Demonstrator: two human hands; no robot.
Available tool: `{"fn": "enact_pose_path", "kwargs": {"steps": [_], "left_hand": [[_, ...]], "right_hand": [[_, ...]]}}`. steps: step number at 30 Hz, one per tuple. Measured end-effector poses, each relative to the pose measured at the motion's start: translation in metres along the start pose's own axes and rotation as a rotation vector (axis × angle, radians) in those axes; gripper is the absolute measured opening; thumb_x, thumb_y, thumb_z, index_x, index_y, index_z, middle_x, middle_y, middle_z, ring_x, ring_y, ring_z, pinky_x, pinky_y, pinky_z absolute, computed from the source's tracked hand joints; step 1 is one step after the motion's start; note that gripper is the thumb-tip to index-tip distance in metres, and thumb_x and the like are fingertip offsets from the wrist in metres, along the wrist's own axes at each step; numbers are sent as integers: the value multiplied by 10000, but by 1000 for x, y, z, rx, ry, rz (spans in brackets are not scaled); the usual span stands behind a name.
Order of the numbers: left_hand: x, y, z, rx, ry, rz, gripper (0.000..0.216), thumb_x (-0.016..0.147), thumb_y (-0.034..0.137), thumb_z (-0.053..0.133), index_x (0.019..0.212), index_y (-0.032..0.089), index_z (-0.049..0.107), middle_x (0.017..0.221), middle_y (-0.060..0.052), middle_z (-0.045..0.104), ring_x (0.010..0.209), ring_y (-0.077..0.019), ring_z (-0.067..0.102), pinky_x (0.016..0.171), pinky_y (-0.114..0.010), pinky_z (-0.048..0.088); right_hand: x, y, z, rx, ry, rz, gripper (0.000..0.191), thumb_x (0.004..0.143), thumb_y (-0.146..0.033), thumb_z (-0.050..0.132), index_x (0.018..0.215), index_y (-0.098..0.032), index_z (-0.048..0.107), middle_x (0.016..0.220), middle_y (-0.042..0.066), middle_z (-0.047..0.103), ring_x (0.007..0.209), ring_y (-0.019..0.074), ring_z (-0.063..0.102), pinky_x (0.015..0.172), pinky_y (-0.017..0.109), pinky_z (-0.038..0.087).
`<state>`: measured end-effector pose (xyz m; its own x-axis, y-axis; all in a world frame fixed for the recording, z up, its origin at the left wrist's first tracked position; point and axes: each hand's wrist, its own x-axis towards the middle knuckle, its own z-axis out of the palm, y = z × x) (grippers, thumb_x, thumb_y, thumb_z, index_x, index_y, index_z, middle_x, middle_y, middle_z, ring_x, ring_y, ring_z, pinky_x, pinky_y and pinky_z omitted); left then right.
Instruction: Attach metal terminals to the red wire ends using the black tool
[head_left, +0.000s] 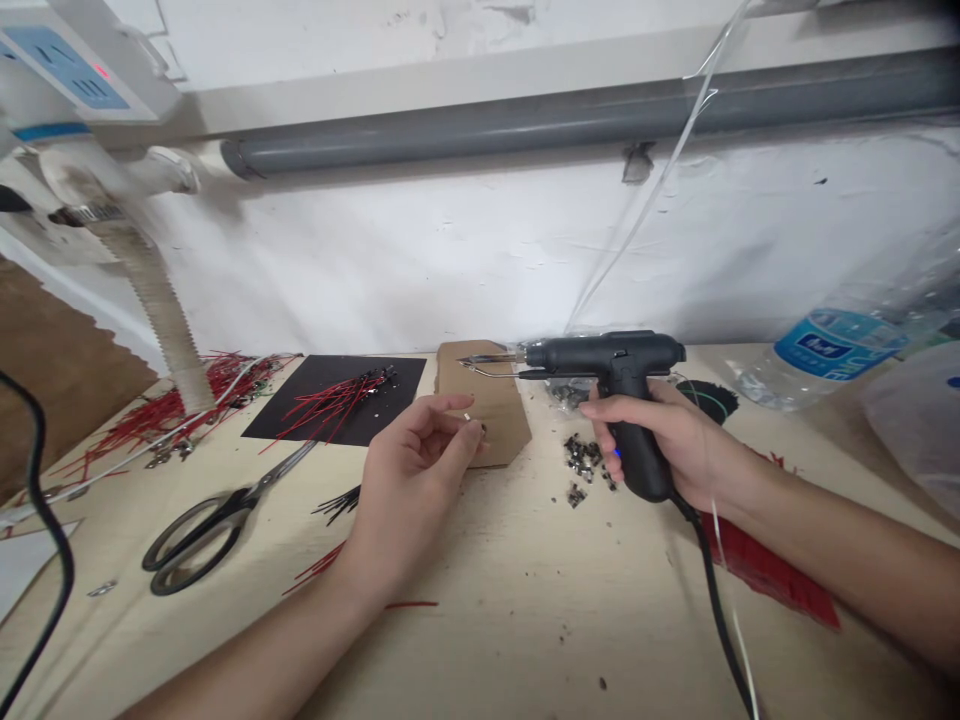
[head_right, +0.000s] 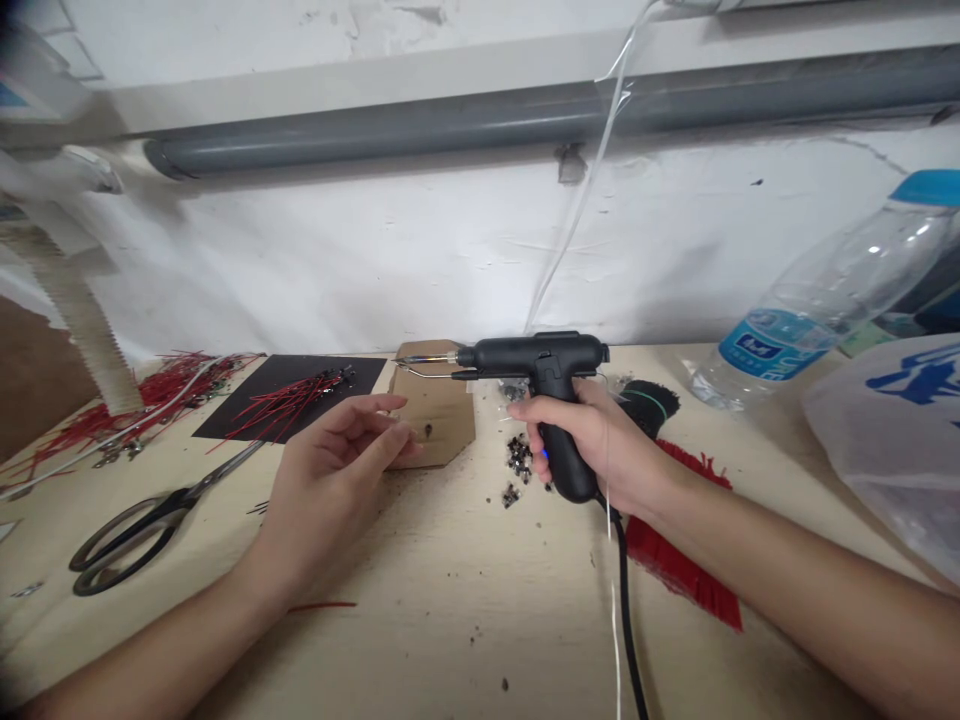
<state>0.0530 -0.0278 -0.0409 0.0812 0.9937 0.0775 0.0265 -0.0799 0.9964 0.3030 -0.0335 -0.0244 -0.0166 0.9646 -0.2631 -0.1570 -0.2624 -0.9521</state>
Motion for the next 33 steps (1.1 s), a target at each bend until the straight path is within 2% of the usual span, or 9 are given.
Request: {"fn": "enact_pose_path", "kwargs": {"steps": [4, 15, 22, 33], "left_hand": [[-1, 0, -1, 30, 3, -5, 213, 921, 364, 771, 1077, 220, 752, 925, -3, 750, 833, -126, 717, 762, -221, 551], [-4, 1, 1, 60, -21, -22, 315, 887, 364, 794, 1156, 206, 756, 915, -27, 724, 852, -148, 669, 773, -255, 540], [-4, -2, 2, 104, -36, 20, 291, 911, 368, 775, 1171, 238, 762, 1036, -36, 763, 895, -147, 678, 779, -246, 542], [-4, -2, 3, 87, -39, 35, 302, 905, 336, 772, 1188, 234, 750, 984, -38, 737, 860, -155, 673, 746, -254, 548]], "right_hand": [[0, 0, 0, 3, 6, 2, 285, 757, -366, 885, 795, -208, 651, 593, -24, 614, 444, 145, 561, 417, 277, 459], [-1, -2, 1, 3, -4, 3, 287, 764, -370, 886, 800, -210, 650, 586, -27, 619, 443, 144, 564, 409, 268, 444], [0, -1, -1, 5, 2, 16, 301, 763, -383, 896, 800, -208, 653, 593, -24, 617, 443, 146, 569, 398, 268, 435], [0, 1, -1, 6, -4, 11, 296, 768, -383, 890, 780, -215, 646, 606, -21, 617, 457, 151, 572, 406, 279, 438]]}}
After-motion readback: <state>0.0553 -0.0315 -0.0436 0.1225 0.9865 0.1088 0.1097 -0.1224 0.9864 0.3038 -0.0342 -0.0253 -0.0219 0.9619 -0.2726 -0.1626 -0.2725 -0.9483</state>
